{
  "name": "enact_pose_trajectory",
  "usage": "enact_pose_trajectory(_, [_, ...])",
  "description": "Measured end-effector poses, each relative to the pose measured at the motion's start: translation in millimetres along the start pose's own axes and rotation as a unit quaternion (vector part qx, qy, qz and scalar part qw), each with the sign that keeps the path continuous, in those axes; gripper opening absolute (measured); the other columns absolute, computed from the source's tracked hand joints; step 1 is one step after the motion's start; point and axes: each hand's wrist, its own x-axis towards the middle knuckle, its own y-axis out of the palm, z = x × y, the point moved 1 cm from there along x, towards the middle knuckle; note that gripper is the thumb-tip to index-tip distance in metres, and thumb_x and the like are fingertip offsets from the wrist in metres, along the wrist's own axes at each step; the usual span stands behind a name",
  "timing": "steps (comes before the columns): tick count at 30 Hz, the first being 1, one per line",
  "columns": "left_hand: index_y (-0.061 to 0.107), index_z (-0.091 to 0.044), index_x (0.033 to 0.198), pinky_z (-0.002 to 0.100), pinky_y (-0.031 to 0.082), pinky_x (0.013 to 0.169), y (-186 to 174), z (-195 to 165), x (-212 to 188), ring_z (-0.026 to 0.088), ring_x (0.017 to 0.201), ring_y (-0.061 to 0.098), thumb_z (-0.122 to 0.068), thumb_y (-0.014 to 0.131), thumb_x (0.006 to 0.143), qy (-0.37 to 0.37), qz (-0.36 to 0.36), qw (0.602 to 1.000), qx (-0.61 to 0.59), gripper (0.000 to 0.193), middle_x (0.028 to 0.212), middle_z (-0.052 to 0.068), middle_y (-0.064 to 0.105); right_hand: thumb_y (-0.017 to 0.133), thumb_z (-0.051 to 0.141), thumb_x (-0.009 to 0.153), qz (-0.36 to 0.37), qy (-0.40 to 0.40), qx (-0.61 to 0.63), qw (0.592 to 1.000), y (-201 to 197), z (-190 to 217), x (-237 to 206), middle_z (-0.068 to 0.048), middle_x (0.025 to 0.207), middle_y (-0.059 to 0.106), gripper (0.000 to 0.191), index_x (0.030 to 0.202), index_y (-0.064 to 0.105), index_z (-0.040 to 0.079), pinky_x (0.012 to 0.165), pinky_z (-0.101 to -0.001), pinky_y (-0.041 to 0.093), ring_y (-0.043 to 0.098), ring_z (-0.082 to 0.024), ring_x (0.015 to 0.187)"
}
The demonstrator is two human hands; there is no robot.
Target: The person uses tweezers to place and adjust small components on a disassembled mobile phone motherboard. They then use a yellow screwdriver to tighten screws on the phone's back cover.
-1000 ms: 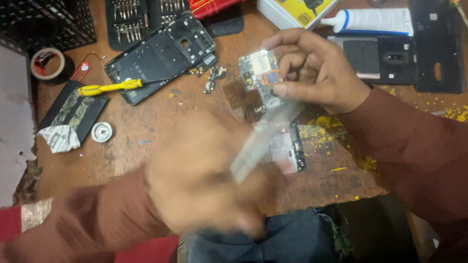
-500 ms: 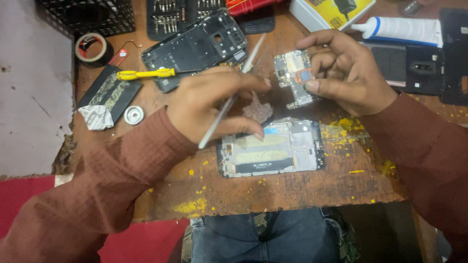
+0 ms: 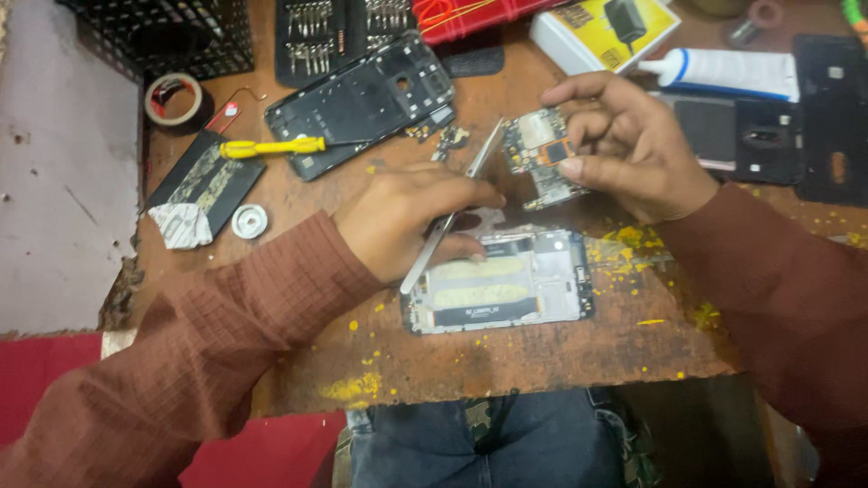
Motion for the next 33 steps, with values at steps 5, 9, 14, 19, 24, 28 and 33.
enact_pose_trajectory(5, [0.069,-0.009,0.117,0.04,0.056,0.082,0,-4,5,0.03,0.094,0.072,-0.025,0.087,0.078,0.006,-0.007,1.0,0.01,0.046,0.102,0.009,0.074,0.069,0.002,0.091,0.006,0.005,-0.014,1.0,1,2,-2,0.001,0.094,0.057,0.061,0.148,0.048,-0.001,0.079,-0.0194,0.045,0.055,-0.005,0.089])
enact_pose_trajectory(9, [0.069,-0.008,0.118,0.039,0.056,0.083,-1,-7,5,0.029,0.094,0.072,-0.025,0.086,0.081,0.009,-0.01,1.0,0.013,0.044,0.102,0.009,0.074,0.07,0.004,0.091,-0.002,-0.004,-0.051,0.999,2,6,-5,0.003,0.095,0.056,0.065,0.152,0.049,0.001,0.081,-0.0191,0.046,0.054,-0.004,0.091])
enact_pose_trajectory(14, [0.07,-0.006,0.118,0.038,0.055,0.075,-7,-21,7,0.026,0.082,0.069,-0.026,0.087,0.084,-0.002,-0.053,0.998,0.027,0.043,0.089,0.01,0.071,0.071,0.005,0.093,-0.035,-0.017,-0.043,0.998,-2,20,-18,0.002,0.099,0.06,0.062,0.15,0.048,0.001,0.082,-0.0193,0.047,0.057,-0.004,0.093])
enact_pose_trajectory(19, [0.067,-0.004,0.119,0.04,0.054,0.081,-7,-40,12,0.027,0.087,0.067,-0.025,0.084,0.09,0.087,-0.085,0.988,0.094,0.04,0.102,0.013,0.071,0.073,0.005,0.084,-0.032,0.064,-0.075,0.995,-1,32,-50,0.0,0.089,0.069,0.061,0.141,0.051,0.004,0.063,-0.021,0.05,0.063,-0.006,0.075])
enact_pose_trajectory(24, [0.066,-0.006,0.127,0.04,0.054,0.09,11,-47,14,0.026,0.099,0.067,-0.024,0.08,0.09,0.079,-0.05,0.992,0.088,0.044,0.114,0.011,0.073,0.078,0.006,0.081,0.001,0.128,-0.129,0.983,2,31,-68,0.003,0.08,0.065,0.062,0.138,0.055,0.007,0.064,-0.0205,0.051,0.061,-0.005,0.073])
enact_pose_trajectory(28, [0.063,-0.008,0.129,0.045,0.051,0.094,18,-50,12,0.033,0.107,0.064,-0.024,0.079,0.088,0.06,-0.051,0.988,0.132,0.046,0.107,0.011,0.069,0.079,0.006,0.079,0.049,0.178,-0.163,0.969,2,30,-67,0.003,0.075,0.063,0.063,0.138,0.055,0.01,0.059,-0.021,0.049,0.059,-0.005,0.068])
enact_pose_trajectory(33, [0.057,-0.007,0.134,0.044,0.051,0.09,24,-50,17,0.035,0.102,0.064,-0.02,0.078,0.089,-0.023,-0.038,0.997,0.069,0.052,0.106,0.013,0.067,0.079,0.006,0.078,0.064,0.195,-0.15,0.967,3,34,-65,0.003,0.077,0.061,0.067,0.139,0.052,0.01,0.061,-0.0221,0.048,0.06,-0.006,0.071])
